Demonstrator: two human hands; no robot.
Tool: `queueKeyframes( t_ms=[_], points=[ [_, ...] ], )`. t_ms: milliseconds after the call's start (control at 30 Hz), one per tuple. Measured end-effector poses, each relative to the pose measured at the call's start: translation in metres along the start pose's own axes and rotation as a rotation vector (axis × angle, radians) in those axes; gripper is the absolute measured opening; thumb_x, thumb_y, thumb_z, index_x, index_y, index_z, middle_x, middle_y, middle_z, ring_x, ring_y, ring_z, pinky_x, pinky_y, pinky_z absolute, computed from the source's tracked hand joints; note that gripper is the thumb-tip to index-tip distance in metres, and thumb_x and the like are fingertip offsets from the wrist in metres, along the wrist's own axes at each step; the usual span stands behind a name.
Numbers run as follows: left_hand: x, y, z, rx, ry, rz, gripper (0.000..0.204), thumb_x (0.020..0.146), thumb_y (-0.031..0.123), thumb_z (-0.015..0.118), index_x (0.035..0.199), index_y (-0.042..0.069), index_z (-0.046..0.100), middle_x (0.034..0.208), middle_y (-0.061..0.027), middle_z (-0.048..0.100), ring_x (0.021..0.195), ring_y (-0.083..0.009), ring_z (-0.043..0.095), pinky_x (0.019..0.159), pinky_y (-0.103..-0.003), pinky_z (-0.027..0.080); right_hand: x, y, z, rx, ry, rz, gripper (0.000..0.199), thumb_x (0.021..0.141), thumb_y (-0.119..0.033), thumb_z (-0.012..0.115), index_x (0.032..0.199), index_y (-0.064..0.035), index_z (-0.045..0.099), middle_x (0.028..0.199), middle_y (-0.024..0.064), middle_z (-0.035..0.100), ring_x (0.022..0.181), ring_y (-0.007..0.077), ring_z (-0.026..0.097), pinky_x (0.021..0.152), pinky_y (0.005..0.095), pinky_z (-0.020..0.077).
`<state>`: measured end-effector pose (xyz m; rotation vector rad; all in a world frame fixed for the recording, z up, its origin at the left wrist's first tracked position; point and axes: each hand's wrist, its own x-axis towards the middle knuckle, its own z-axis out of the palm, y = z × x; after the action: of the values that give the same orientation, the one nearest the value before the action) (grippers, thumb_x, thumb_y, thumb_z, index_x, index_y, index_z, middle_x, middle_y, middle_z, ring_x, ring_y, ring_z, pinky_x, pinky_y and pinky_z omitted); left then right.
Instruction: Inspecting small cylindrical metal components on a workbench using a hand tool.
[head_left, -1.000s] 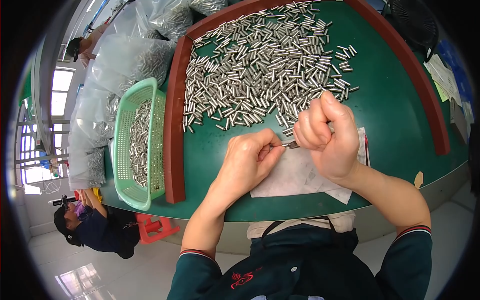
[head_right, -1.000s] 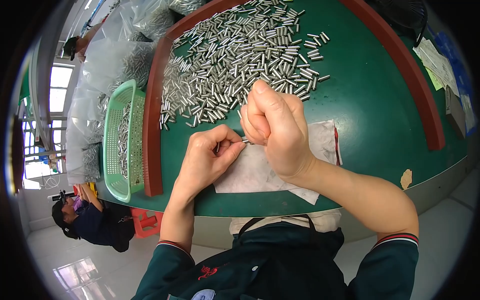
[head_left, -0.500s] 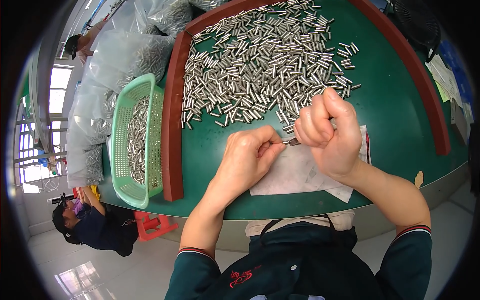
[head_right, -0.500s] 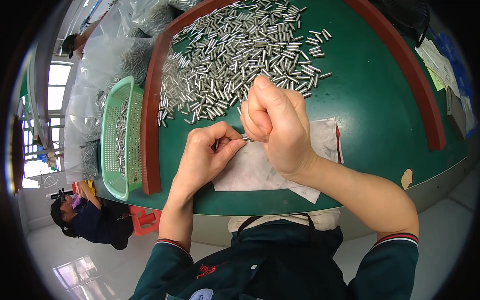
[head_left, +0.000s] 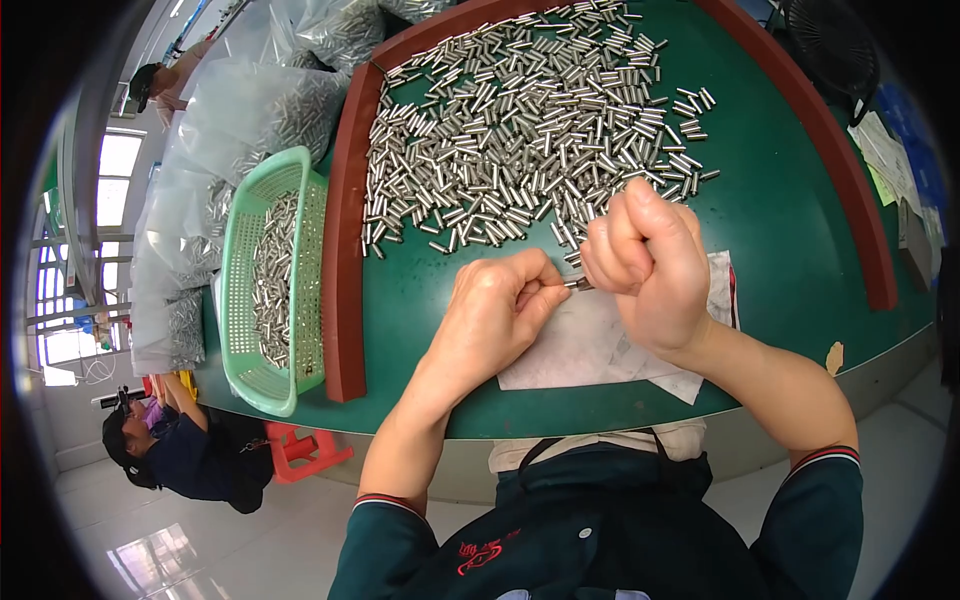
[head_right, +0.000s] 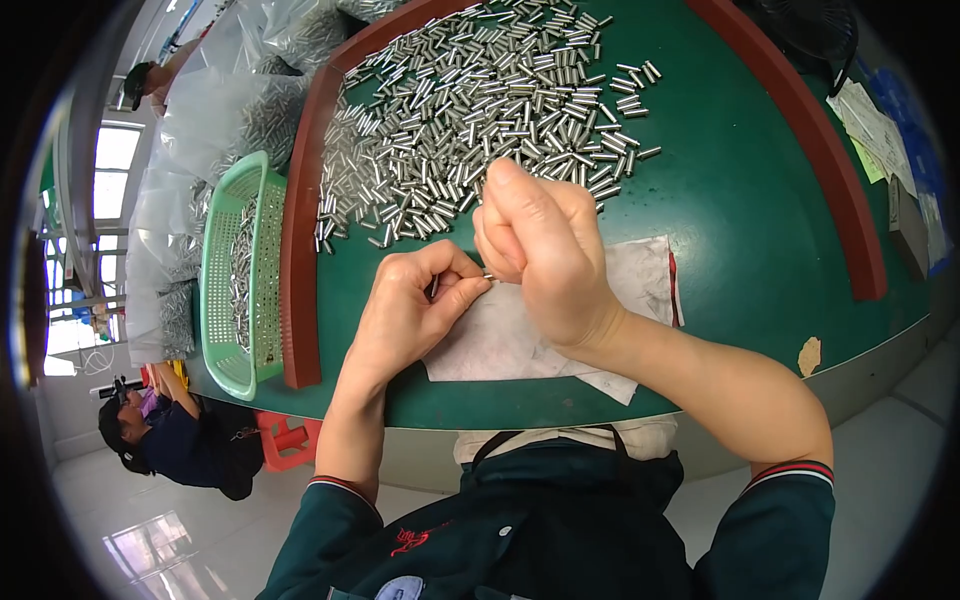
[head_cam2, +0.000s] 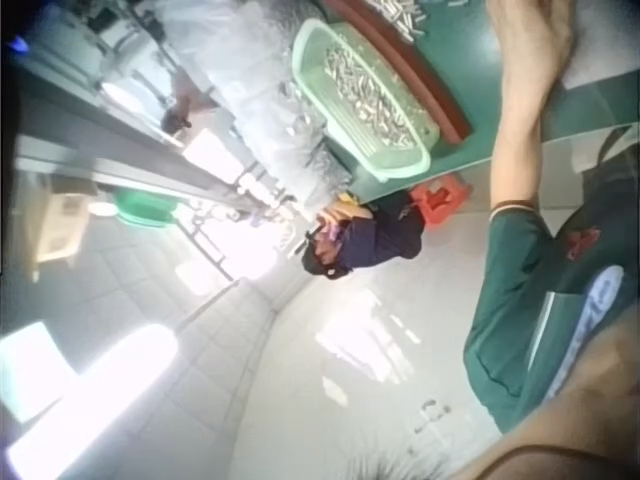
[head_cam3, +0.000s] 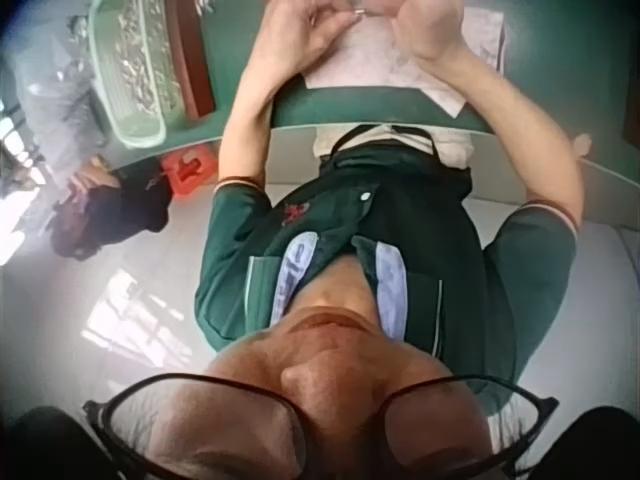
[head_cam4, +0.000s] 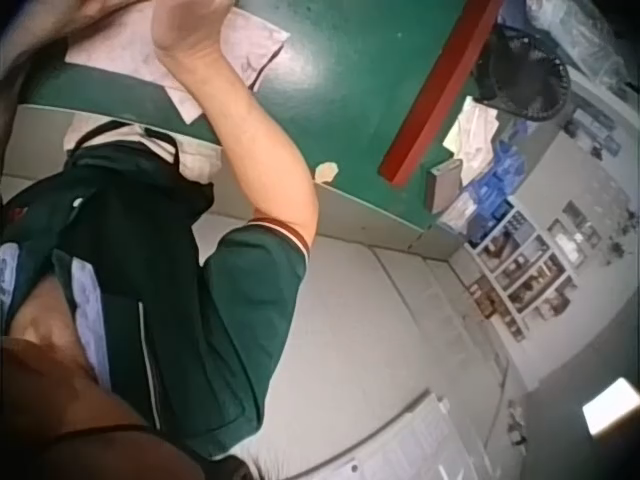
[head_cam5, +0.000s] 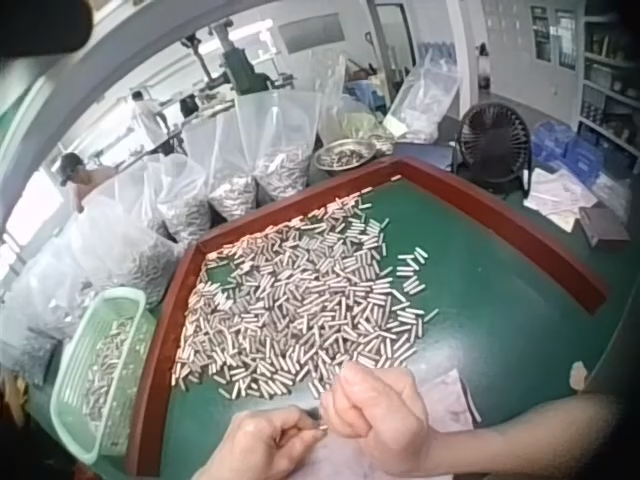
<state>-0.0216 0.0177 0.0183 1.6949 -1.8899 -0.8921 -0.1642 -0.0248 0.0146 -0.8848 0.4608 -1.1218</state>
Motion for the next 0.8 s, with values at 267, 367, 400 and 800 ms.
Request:
queueKeyframes(
  t_ms=[267,367,400,800],
  points=[
    [0.003,-0.025,-0.022,-1.484,-0.119,-0.22,0.004,0.081,0.009,0.054,0.081,0.005,0.052,0.076,-0.0056,0.052,0.059,-0.0061,0.042,0.057,-0.02,0.037,0.0,-0.005,-0.008,0.211,-0.01,0.041,0.042,0.089,-0.024,0.032,0.05,-0.0104,0.027,0.042,-0.0022,0.025,0.039,0.0068,0.02,0.037,0.0228,0.0171],
    [0.004,-0.025,-0.018,-1.494,-0.086,-0.297,0.02,0.081,0.01,0.053,0.099,0.002,0.05,0.074,-0.0026,0.046,0.059,-0.0063,0.038,0.052,-0.018,0.033,-0.002,-0.003,-0.011,0.209,0.011,0.069,0.042,0.089,-0.024,0.033,0.049,-0.0107,0.027,0.041,-0.0022,0.024,0.038,0.0069,0.018,0.037,0.0233,0.0156],
    [0.005,-0.025,-0.018,-1.474,-0.073,-0.312,0.023,0.082,0.011,0.052,0.102,0.001,0.05,0.075,-0.0029,0.047,0.059,-0.0064,0.039,0.052,-0.019,0.033,-0.002,-0.002,-0.011,0.2,0.029,0.07,0.042,0.089,-0.024,0.033,0.049,-0.0109,0.027,0.041,-0.0022,0.024,0.038,0.0069,0.018,0.037,0.0233,0.0153],
    [0.016,-0.016,-0.001,-0.448,0.368,-0.029,0.015,0.076,0.013,0.059,0.068,0.0,0.056,0.053,0.0053,0.042,0.047,-0.0043,0.035,0.042,-0.02,0.029,0.002,-0.003,-0.011,0.21,0.026,0.089,0.042,0.089,-0.025,0.032,0.05,-0.0104,0.028,0.042,-0.0016,0.025,0.038,0.0068,0.017,0.037,0.023,0.0148]
  ],
)
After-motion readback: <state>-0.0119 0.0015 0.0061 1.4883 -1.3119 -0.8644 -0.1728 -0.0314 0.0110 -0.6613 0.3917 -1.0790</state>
